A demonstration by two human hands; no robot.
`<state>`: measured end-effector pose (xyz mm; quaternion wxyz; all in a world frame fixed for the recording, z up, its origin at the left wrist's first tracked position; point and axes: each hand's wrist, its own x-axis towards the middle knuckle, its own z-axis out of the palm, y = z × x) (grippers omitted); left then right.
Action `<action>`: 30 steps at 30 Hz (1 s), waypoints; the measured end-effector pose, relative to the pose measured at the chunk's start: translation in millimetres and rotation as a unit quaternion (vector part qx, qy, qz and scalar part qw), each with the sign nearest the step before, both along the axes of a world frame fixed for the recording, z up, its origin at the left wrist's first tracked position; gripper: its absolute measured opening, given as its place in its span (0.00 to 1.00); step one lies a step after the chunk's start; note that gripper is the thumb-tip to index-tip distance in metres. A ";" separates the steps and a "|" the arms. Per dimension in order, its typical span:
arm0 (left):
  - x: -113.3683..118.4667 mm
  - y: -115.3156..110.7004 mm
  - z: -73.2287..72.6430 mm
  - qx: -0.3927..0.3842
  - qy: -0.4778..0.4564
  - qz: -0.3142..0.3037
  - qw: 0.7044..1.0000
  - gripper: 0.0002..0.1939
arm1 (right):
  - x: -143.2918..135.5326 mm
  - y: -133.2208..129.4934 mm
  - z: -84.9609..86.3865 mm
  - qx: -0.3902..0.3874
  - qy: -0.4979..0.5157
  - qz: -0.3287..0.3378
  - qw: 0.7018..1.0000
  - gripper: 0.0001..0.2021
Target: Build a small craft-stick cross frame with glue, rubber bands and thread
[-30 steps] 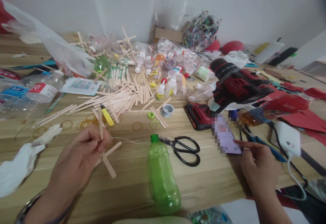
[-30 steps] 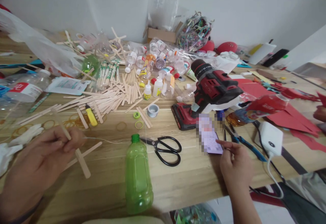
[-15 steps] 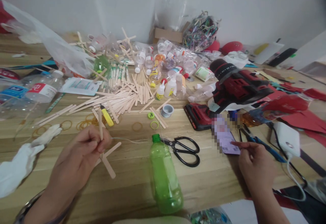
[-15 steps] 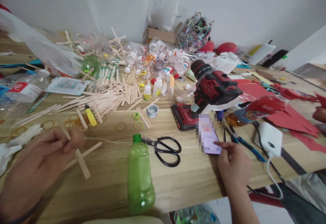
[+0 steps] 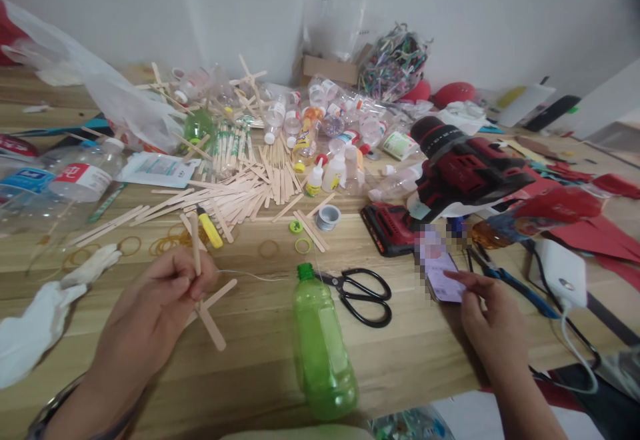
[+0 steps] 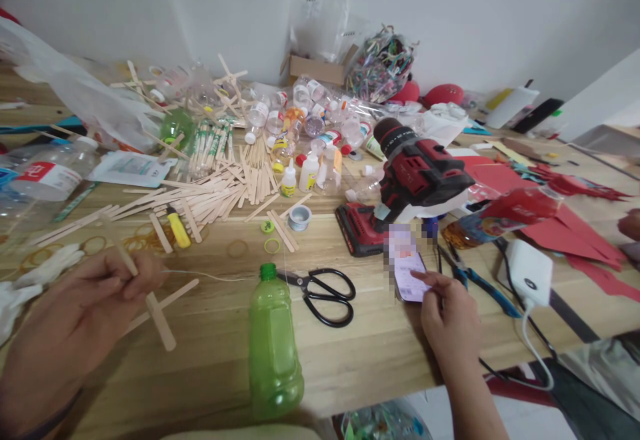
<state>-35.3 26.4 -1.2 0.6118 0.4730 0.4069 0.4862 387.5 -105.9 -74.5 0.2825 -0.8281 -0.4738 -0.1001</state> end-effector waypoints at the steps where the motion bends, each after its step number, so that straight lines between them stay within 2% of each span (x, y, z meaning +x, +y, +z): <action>1: 0.4 0.2 0.6 0.000 0.002 0.001 1.000 0.09 | -0.6 0.4 0.6 0.000 0.000 -0.002 1.000 0.12; 7: 1.8 -0.6 2.0 0.007 0.004 0.007 1.000 0.09 | -7.8 1.8 7.0 0.003 0.008 -0.025 1.000 0.11; 15: 1.6 -0.8 1.5 0.003 0.002 0.014 1.000 0.09 | -6.6 -1.1 7.5 0.025 0.015 -0.129 0.991 0.06; 22: 3.4 -2.3 4.1 0.000 0.008 0.026 1.000 0.09 | -2.1 2.5 7.0 -0.005 0.013 -0.099 0.995 0.06; 30: 3.0 -1.3 3.1 0.005 0.010 0.023 1.000 0.09 | -9.3 -0.3 9.3 0.014 -0.013 -0.070 0.997 0.07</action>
